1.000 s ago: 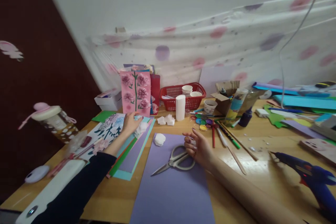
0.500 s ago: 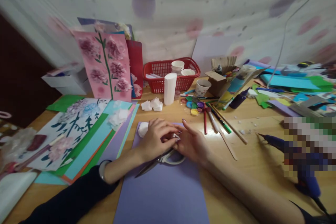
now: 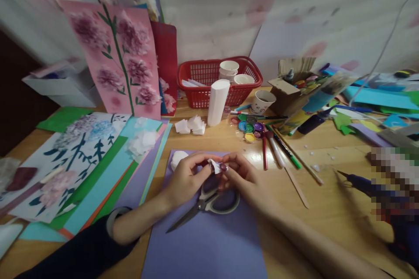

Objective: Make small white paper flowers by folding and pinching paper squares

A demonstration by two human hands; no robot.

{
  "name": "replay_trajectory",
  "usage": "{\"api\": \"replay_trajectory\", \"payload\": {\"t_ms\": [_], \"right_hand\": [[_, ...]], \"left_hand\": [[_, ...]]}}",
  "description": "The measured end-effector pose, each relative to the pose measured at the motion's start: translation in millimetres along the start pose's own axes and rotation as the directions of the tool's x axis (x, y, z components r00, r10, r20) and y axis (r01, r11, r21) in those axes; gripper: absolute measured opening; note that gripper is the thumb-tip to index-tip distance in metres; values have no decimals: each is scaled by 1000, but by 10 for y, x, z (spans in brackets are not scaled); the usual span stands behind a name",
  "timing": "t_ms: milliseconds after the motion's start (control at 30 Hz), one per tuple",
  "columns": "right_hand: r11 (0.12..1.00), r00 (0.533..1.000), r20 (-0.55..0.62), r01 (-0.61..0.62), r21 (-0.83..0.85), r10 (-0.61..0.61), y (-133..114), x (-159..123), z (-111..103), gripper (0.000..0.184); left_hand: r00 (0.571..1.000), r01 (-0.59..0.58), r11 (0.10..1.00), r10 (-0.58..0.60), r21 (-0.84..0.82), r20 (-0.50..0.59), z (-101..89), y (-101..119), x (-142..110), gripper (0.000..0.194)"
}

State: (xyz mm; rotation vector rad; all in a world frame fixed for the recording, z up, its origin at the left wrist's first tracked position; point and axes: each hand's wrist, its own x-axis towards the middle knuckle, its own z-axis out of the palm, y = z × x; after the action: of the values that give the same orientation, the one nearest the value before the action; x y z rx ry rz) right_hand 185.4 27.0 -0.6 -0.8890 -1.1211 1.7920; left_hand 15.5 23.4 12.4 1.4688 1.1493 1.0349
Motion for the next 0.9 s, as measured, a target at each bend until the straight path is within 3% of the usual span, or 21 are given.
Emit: {"api": "replay_trajectory", "payload": {"t_ms": [133,367,567,800,900], "right_hand": [[1000,1000,12,-17,-26,18,4,-26,24,41],[992,999,-32,23,-123,-27,12,-32,23,31],[988,991,-90,90,-128,-102,-8,-17,-4,30],[981,984,-122,108,-158,-128,10,-39,-3,28],[952,957,-188,172,-253,-223,-4,-85,-22,26]], "left_hand": [[999,38,998,-38,-47,-3,-4,-6,15,17],[998,-57,993,56,102,21,1,3,-20,18],[993,118,991,-117,-59,11,63,-20,-73,13],[965,226,933,-254,-280,-68,74,-22,-50,23],[963,236,928,-263,-287,-58,68,-36,-61,26]]}}
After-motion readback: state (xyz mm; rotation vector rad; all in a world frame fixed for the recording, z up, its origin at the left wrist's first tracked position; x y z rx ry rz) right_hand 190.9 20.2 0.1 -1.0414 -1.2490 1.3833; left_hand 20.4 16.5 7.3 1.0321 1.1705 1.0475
